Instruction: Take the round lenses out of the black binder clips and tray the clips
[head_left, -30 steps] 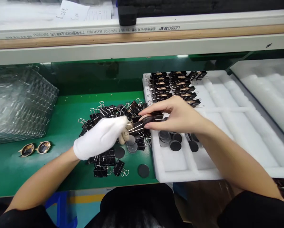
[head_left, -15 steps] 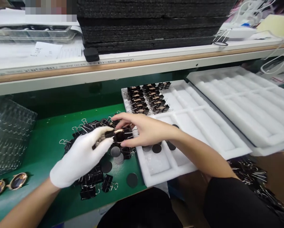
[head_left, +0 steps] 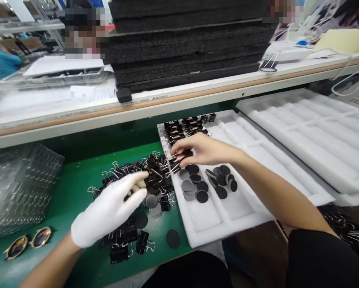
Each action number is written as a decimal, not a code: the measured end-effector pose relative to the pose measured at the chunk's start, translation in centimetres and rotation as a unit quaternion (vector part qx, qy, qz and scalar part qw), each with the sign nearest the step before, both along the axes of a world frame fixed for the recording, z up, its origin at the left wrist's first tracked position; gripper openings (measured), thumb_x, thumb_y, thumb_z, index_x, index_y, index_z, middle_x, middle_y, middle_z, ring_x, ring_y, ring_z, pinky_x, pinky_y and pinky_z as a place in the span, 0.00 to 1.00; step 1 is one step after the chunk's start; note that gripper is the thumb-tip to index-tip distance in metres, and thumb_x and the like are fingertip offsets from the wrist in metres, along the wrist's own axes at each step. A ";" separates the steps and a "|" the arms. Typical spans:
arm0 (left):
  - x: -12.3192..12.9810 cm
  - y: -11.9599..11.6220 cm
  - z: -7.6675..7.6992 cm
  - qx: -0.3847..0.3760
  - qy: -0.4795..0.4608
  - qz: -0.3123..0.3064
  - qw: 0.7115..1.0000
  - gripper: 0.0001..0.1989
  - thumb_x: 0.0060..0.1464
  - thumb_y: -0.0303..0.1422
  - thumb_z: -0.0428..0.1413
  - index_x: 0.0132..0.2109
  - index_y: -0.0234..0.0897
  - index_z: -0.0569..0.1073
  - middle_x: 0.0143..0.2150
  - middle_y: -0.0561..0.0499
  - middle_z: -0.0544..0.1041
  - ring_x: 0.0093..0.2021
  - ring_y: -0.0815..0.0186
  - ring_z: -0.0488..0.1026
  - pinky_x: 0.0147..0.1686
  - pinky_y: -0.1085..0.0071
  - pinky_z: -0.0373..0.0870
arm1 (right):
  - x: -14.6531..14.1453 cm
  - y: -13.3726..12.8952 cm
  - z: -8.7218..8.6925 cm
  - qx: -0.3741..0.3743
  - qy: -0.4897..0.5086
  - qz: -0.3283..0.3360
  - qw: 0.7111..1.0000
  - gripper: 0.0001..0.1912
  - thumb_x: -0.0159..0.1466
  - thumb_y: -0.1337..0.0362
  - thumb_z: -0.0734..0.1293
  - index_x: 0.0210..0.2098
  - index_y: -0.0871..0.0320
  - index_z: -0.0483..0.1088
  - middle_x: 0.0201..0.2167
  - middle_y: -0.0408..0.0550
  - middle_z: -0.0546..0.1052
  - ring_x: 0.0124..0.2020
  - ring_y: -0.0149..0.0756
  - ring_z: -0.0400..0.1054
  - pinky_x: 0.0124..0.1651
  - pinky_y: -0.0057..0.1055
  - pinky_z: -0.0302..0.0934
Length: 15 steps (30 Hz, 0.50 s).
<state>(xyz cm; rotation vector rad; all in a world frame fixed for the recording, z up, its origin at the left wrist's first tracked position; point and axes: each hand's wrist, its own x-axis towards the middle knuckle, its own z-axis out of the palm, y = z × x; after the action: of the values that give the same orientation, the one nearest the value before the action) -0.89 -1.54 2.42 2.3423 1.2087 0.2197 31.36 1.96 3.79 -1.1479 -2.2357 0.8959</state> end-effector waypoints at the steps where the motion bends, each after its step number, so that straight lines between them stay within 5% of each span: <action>1: -0.1 0.0 0.2 0.007 0.019 -0.018 1.000 0.22 0.71 0.45 0.47 0.65 0.46 0.72 0.58 0.52 0.81 0.55 0.61 0.79 0.56 0.65 0.77 | 2.1 0.9 0.1 0.010 -0.018 -0.012 1.000 0.18 0.58 0.64 0.77 0.49 0.55 0.80 0.47 0.48 0.84 0.48 0.42 0.79 0.53 0.39 0.70; 4: -0.5 -0.2 0.9 0.032 0.058 -0.050 0.997 0.20 0.71 0.45 0.47 0.60 0.49 0.77 0.60 0.54 0.80 0.57 0.60 0.79 0.59 0.64 0.77 | 9.0 3.9 -0.3 0.029 -0.078 -0.115 0.990 0.17 0.60 0.63 0.75 0.49 0.57 0.81 0.49 0.49 0.85 0.50 0.43 0.79 0.55 0.37 0.71; 8: -1.3 0.0 1.1 0.065 0.076 -0.049 0.994 0.20 0.70 0.47 0.48 0.60 0.52 0.78 0.60 0.55 0.81 0.58 0.60 0.80 0.58 0.65 0.79 | 16.4 7.7 -1.6 0.073 -0.166 -0.283 0.942 0.15 0.61 0.68 0.72 0.47 0.58 0.82 0.45 0.51 0.86 0.48 0.47 0.79 0.54 0.38 0.70; 15: -2.9 2.1 -0.3 0.054 0.083 -0.033 0.995 0.21 0.69 0.50 0.49 0.61 0.54 0.77 0.62 0.56 0.80 0.60 0.60 0.79 0.61 0.66 0.77 | 20.0 11.4 -5.6 0.098 -0.215 -0.345 0.908 0.16 0.61 0.71 0.71 0.48 0.55 0.82 0.50 0.52 0.83 0.59 0.56 0.71 0.64 0.48 0.59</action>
<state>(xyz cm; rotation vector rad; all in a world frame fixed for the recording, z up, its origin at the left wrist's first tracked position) -3.82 0.51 2.16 2.5313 1.2221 0.0698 51.38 13.41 -1.86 -1.9892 -1.9044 0.1296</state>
